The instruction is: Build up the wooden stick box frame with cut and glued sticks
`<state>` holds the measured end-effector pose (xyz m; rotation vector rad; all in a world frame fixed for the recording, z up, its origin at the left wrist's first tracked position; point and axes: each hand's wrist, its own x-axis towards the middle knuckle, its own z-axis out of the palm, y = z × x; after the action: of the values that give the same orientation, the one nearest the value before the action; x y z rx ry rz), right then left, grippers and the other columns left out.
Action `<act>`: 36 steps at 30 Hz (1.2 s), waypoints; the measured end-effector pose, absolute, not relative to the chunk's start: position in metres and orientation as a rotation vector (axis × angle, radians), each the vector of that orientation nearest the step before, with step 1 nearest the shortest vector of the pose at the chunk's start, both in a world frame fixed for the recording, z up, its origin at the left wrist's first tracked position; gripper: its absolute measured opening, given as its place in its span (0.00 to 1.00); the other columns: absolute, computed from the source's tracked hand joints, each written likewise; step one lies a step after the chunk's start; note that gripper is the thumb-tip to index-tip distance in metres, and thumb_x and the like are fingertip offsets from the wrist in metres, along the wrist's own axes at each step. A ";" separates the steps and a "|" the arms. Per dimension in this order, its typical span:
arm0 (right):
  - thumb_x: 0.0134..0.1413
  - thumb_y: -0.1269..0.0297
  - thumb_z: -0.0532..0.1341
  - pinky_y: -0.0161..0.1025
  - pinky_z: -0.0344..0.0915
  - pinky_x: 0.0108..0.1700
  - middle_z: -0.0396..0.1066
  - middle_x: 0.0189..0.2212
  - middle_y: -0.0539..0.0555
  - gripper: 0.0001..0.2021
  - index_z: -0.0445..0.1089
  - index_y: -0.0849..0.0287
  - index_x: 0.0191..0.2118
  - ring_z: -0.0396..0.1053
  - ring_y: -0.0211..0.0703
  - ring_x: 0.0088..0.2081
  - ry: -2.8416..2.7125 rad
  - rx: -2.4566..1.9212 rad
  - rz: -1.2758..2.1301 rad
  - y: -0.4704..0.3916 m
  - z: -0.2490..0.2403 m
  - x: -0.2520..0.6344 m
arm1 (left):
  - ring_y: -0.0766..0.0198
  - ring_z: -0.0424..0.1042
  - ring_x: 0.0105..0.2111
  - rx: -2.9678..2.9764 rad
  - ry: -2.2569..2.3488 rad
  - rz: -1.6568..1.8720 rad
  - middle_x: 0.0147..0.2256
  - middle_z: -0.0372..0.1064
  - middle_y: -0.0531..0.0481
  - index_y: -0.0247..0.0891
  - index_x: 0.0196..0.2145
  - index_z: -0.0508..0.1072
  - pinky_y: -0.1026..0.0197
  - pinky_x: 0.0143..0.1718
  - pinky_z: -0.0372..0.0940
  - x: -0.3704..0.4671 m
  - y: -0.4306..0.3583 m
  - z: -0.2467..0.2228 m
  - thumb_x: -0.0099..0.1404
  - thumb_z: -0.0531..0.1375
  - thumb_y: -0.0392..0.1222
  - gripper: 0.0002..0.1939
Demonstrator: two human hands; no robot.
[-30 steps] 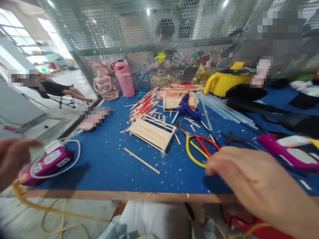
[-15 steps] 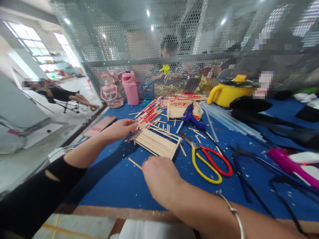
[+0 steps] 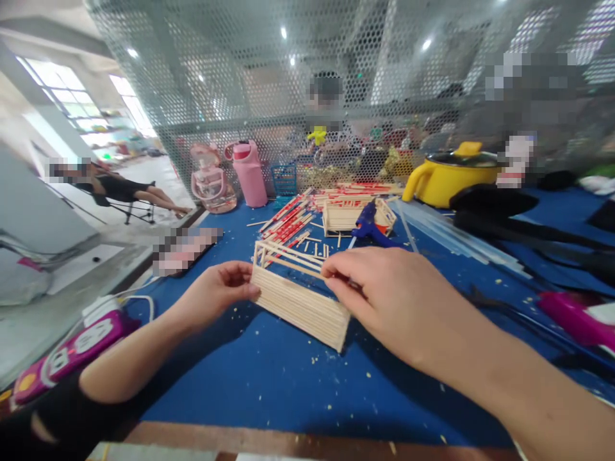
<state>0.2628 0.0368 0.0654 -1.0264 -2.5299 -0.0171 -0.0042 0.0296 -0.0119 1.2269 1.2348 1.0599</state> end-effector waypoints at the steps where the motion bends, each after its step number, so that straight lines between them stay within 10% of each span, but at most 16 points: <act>1: 0.59 0.64 0.54 0.37 0.61 0.31 0.75 0.30 0.49 0.09 0.73 0.54 0.37 0.70 0.40 0.30 -2.511 -0.967 -0.106 0.037 0.061 0.260 | 0.68 0.71 0.29 1.203 1.224 1.101 0.29 0.74 0.52 0.35 0.33 0.73 0.62 0.37 0.67 -0.001 0.024 -0.014 0.49 0.67 0.36 0.12; 10: 0.59 0.69 0.52 0.42 0.60 0.30 0.75 0.28 0.54 0.13 0.74 0.59 0.34 0.69 0.47 0.30 -2.419 -0.921 -0.676 0.022 0.030 0.244 | 0.64 0.72 0.32 1.248 1.315 1.159 0.32 0.74 0.50 0.35 0.34 0.73 0.59 0.39 0.68 0.010 0.014 -0.019 0.52 0.66 0.38 0.11; 36: 0.62 0.69 0.50 0.41 0.63 0.32 0.76 0.35 0.55 0.14 0.74 0.59 0.38 0.72 0.46 0.34 -2.400 -0.873 -0.607 0.023 0.018 0.233 | 0.62 0.72 0.31 1.314 1.373 1.151 0.30 0.74 0.49 0.36 0.30 0.73 0.58 0.37 0.68 0.010 0.010 -0.018 0.51 0.66 0.38 0.07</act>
<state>0.2325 0.0233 0.0183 -0.8733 -2.4004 -0.6070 0.0100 0.0096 -0.0178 1.3142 1.3726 1.1505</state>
